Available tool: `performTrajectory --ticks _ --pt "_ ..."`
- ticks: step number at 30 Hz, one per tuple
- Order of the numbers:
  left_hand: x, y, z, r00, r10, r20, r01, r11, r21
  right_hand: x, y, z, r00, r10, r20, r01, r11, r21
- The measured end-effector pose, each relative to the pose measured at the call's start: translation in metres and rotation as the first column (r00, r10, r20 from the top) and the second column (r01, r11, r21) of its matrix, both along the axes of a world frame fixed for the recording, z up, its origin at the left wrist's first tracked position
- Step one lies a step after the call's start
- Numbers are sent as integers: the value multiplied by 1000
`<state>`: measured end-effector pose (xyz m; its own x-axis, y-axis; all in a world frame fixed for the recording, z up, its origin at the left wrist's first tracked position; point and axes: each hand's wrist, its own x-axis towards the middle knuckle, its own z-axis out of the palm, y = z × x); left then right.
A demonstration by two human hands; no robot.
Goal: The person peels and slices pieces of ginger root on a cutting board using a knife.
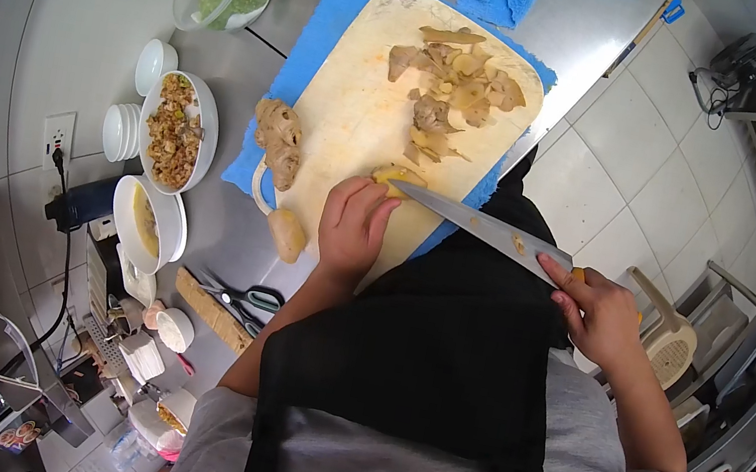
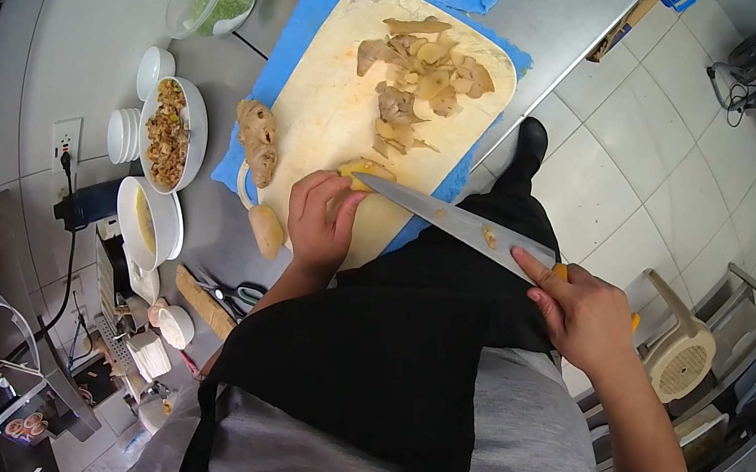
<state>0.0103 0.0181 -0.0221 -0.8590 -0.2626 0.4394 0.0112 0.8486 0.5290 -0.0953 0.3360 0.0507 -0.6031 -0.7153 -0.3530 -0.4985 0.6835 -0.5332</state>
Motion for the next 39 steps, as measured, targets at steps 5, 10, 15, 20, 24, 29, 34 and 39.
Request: performTrajectory --ticks 5,10,15,20,24,29,34,39 --pt "-4 -4 3 1000 -4 15 4 1000 20 4 2 -2 995 -62 83 64 998 -14" --pt "-4 -7 -2 999 -40 -2 40 997 58 10 5 -6 988 -91 121 95 995 -24" --pt "-5 -6 -3 999 -54 -2 54 994 92 10 3 -5 984 -100 147 103 995 -12" --pt "-6 -8 -1 997 -75 1 74 994 86 9 -4 -3 982 -106 159 112 993 -34" --pt "-6 -11 -3 996 -91 15 89 994 69 7 -12 -4 978 -106 180 114 993 -34" --pt "-6 -13 -4 994 -105 21 103 993 61 3 -21 -7 980 -78 183 88 995 -44" --pt "-6 -12 -3 994 -109 18 108 991 74 -3 -37 -10 972 -67 226 93 990 -108" --pt "-5 -13 -5 993 -117 25 115 990 78 -24 -57 -2 926 -50 374 91 992 -91"
